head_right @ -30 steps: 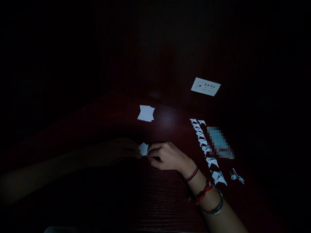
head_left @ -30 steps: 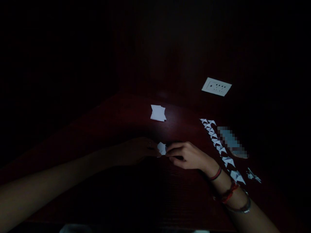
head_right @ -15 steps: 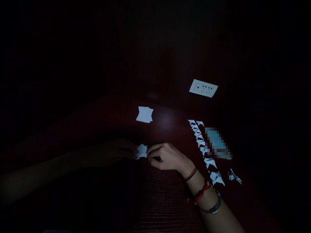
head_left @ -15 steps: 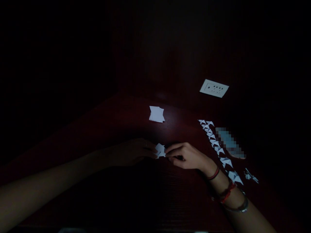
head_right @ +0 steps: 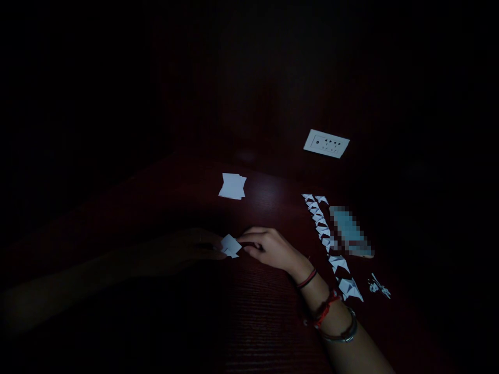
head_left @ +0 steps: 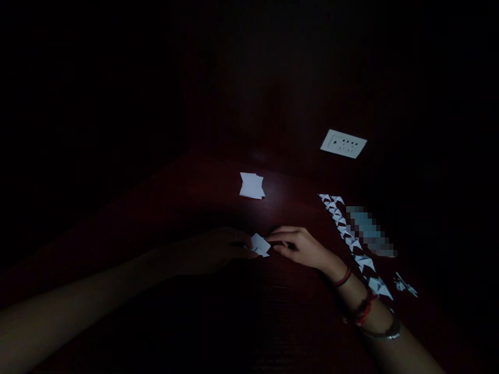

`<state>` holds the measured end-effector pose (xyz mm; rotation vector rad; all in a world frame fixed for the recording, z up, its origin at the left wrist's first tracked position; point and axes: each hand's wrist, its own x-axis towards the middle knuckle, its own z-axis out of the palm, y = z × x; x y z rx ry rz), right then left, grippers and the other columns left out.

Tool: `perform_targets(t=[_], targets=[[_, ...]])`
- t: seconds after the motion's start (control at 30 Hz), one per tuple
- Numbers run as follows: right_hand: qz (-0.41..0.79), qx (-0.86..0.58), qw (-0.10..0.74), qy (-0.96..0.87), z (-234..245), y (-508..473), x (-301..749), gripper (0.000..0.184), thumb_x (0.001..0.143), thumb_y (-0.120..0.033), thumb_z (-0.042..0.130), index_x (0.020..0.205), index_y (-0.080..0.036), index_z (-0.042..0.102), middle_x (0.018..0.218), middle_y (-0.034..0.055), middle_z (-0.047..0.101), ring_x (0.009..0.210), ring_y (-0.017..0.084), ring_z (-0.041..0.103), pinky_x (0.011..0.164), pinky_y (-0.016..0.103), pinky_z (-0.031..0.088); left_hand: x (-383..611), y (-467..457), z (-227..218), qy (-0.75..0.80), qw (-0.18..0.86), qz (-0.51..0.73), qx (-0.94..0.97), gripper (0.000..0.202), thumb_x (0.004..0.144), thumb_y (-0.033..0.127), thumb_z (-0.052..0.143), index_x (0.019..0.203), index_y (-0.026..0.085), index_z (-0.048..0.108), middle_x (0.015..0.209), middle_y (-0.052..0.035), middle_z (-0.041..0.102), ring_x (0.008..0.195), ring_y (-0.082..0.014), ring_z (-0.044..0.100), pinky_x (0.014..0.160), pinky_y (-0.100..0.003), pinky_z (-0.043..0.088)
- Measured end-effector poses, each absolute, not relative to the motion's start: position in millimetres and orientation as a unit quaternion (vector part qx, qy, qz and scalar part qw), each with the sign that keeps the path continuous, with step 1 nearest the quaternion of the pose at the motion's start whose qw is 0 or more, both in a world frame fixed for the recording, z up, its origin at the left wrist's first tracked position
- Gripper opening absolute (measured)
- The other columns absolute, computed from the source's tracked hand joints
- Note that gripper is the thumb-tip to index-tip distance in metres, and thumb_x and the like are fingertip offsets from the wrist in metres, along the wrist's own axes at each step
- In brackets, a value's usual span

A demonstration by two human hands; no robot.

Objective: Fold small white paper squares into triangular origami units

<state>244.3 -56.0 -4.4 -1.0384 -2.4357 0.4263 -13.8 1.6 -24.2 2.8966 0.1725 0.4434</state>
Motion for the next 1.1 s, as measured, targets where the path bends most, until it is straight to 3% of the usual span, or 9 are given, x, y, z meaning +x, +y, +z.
perform_targets(t=[0.23, 0.4, 0.53, 0.67, 1.1], targets=[[0.148, -0.377, 0.211, -0.89, -4.0, -58.8, 241.9, 0.026, 0.086, -0.025, 0.045, 0.107, -0.018, 0.059, 0.104, 0.006, 0.058, 0.093, 0.014, 0.056, 0.083, 0.026, 0.045, -11.8, 9.9, -40.5, 0.041, 0.165, 0.212, 0.962, 0.039, 0.084, 0.008, 0.042, 0.119, 0.025, 0.048, 0.125, -0.0026, 0.047, 0.12, -0.0179, 0.036, 0.099, -0.035, 0.034], [0.131, -0.375, 0.188, -0.898, -3.1, -60.7, 240.3, 0.025, 0.087, -0.027, 0.043, 0.103, -0.019, 0.06, 0.105, 0.0054, 0.057, 0.092, 0.014, 0.056, 0.081, 0.026, 0.045, -10.4, 8.5, -40.0, 0.054, 0.148, 0.223, 0.962, 0.041, 0.084, 0.007, 0.042, 0.119, 0.026, 0.048, 0.125, -0.0025, 0.048, 0.119, -0.0178, 0.039, 0.096, -0.034, 0.038], [0.118, -0.374, 0.174, -0.903, -2.5, -61.7, 236.2, 0.024, 0.089, -0.024, 0.038, 0.096, -0.018, 0.06, 0.1, 0.0049, 0.057, 0.088, 0.013, 0.055, 0.08, 0.025, 0.045, -12.1, 5.5, -30.6, 0.054, 0.127, 0.179, 0.974, 0.047, 0.083, 0.006, 0.042, 0.125, 0.027, 0.041, 0.129, -0.0017, 0.044, 0.123, -0.0198, 0.032, 0.099, -0.039, 0.034], [0.109, -0.395, 0.169, -0.896, -3.9, -61.4, 230.3, 0.023, 0.09, -0.025, 0.036, 0.091, -0.016, 0.057, 0.093, 0.005, 0.056, 0.082, 0.012, 0.055, 0.074, 0.024, 0.045, -13.3, 7.0, -31.1, 0.039, 0.105, 0.185, 0.976, 0.049, 0.081, 0.006, 0.042, 0.126, 0.028, 0.041, 0.13, -0.0018, 0.042, 0.122, -0.0196, 0.034, 0.099, -0.037, 0.033], [0.073, -0.426, 0.145, -0.89, -8.0, -58.6, 221.8, 0.022, 0.091, -0.027, 0.035, 0.09, -0.015, 0.054, 0.086, 0.0048, 0.052, 0.075, 0.012, 0.053, 0.068, 0.023, 0.043, -11.0, 3.3, -27.6, 0.057, 0.055, 0.158, 0.984, 0.053, 0.079, 0.005, 0.046, 0.125, 0.03, 0.04, 0.128, -0.0003, 0.044, 0.118, -0.0204, 0.036, 0.098, -0.036, 0.031]])
